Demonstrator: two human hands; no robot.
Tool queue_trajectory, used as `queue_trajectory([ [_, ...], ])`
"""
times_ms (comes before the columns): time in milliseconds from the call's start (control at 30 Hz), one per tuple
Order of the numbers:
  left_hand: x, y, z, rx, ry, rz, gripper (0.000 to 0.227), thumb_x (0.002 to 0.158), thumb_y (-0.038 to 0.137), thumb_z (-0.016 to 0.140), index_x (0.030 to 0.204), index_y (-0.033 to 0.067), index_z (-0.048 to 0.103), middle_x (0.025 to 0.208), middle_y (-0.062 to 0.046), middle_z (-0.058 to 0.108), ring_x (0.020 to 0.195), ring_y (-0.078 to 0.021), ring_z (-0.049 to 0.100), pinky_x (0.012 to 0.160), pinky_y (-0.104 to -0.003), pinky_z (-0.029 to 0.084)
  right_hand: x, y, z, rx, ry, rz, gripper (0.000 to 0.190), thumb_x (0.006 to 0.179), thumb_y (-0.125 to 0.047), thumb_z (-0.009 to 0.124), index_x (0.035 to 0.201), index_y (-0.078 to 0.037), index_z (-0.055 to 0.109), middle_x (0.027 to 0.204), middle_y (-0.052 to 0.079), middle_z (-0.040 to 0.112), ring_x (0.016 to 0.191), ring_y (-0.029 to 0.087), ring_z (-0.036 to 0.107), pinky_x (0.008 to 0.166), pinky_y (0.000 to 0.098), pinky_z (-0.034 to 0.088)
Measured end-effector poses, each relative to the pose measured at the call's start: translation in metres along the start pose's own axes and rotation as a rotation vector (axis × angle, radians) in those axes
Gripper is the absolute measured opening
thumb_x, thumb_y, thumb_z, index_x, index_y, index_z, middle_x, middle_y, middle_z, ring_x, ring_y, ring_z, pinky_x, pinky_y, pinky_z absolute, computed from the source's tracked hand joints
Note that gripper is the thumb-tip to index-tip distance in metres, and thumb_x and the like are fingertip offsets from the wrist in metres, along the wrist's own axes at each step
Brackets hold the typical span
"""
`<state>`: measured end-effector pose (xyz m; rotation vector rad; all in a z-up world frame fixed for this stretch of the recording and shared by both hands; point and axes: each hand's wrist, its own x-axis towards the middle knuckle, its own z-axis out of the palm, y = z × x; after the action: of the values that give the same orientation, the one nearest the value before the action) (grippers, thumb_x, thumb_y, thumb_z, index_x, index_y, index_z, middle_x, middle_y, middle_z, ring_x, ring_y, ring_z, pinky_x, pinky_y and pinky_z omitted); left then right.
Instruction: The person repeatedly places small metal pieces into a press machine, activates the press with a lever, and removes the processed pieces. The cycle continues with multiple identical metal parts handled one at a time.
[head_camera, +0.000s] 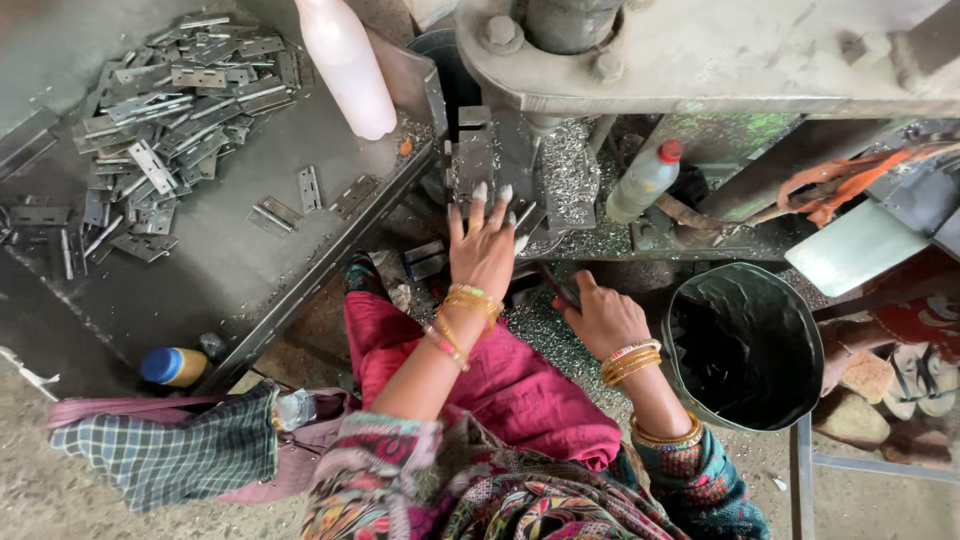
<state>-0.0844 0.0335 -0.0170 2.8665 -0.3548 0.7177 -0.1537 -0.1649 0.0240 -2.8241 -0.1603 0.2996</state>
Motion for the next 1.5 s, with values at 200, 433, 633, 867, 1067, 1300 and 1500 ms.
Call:
queue_trajectory([
  [200,0.055,0.027,0.012,0.245,-0.304,-0.170,0.034,0.102,0.024,0.051,0.114,0.0058,0.077,0.142,-0.011,0.063,0.150,-0.0306,0.038,0.126,-0.058,0.011,0.008,0.036,0.042,-0.009,-0.031,0.001,0.055,0.091,-0.049,0.064,0.124,-0.007,0.051,0.084,0.023,0.073,0.081,0.046,0.071,0.070,0.0575,0.055],
  [433,0.044,0.007,0.010,0.115,-0.044,-0.158,0.039,0.094,0.028,0.056,0.120,0.0058,0.074,0.145,-0.009,0.060,0.146,-0.0335,0.037,0.120,-0.061,0.008,-0.007,0.063,0.135,0.223,0.128,-0.049,0.043,0.091,-0.047,0.064,0.112,-0.009,0.063,0.089,0.025,0.072,0.086,0.049,0.068,0.073,0.0586,0.052],
  [633,0.047,0.010,0.012,0.107,-0.182,-0.194,0.037,0.097,0.030,0.054,0.124,0.0119,0.073,0.150,-0.002,0.056,0.150,-0.0294,0.033,0.124,-0.059,0.006,0.013,0.087,0.129,0.130,-0.101,0.093,0.042,0.094,-0.048,0.063,0.105,-0.007,0.064,0.092,0.025,0.072,0.091,0.048,0.068,0.077,0.0580,0.052],
  [867,0.042,0.007,-0.005,0.051,-0.163,-0.169,0.034,0.097,0.020,0.052,0.122,0.0129,0.074,0.149,0.000,0.058,0.150,-0.0291,0.034,0.124,-0.061,0.004,-0.004,0.076,0.153,0.269,0.033,0.025,0.045,0.091,-0.048,0.068,0.107,-0.006,0.063,0.089,0.028,0.071,0.087,0.049,0.068,0.074,0.0576,0.053],
  [1067,0.062,0.010,0.008,0.216,-0.323,-0.197,0.033,0.104,0.014,0.047,0.121,0.0110,0.074,0.141,-0.006,0.065,0.158,-0.0274,0.030,0.127,-0.057,0.004,-0.001,0.080,0.127,0.065,-0.016,0.037,0.046,0.094,-0.052,0.064,0.102,-0.007,0.063,0.087,0.025,0.073,0.088,0.046,0.070,0.075,0.0569,0.054],
  [1300,0.052,0.009,0.026,0.101,-0.131,-0.177,0.039,0.099,0.017,0.045,0.125,0.0068,0.072,0.158,-0.005,0.047,0.156,-0.0300,0.021,0.126,-0.054,0.003,-0.007,0.069,0.139,0.203,-0.030,0.098,0.044,0.092,-0.050,0.065,0.105,-0.009,0.064,0.087,0.025,0.072,0.085,0.047,0.069,0.072,0.0575,0.053],
  [1500,0.074,0.009,0.035,0.141,-0.236,-0.263,0.042,0.099,0.015,0.043,0.134,0.0098,0.065,0.165,-0.009,0.034,0.157,-0.0318,0.013,0.125,-0.059,0.000,0.003,0.095,0.153,0.116,-0.048,0.075,0.046,0.091,-0.050,0.064,0.108,-0.007,0.061,0.087,0.025,0.072,0.086,0.047,0.069,0.072,0.0575,0.053],
])
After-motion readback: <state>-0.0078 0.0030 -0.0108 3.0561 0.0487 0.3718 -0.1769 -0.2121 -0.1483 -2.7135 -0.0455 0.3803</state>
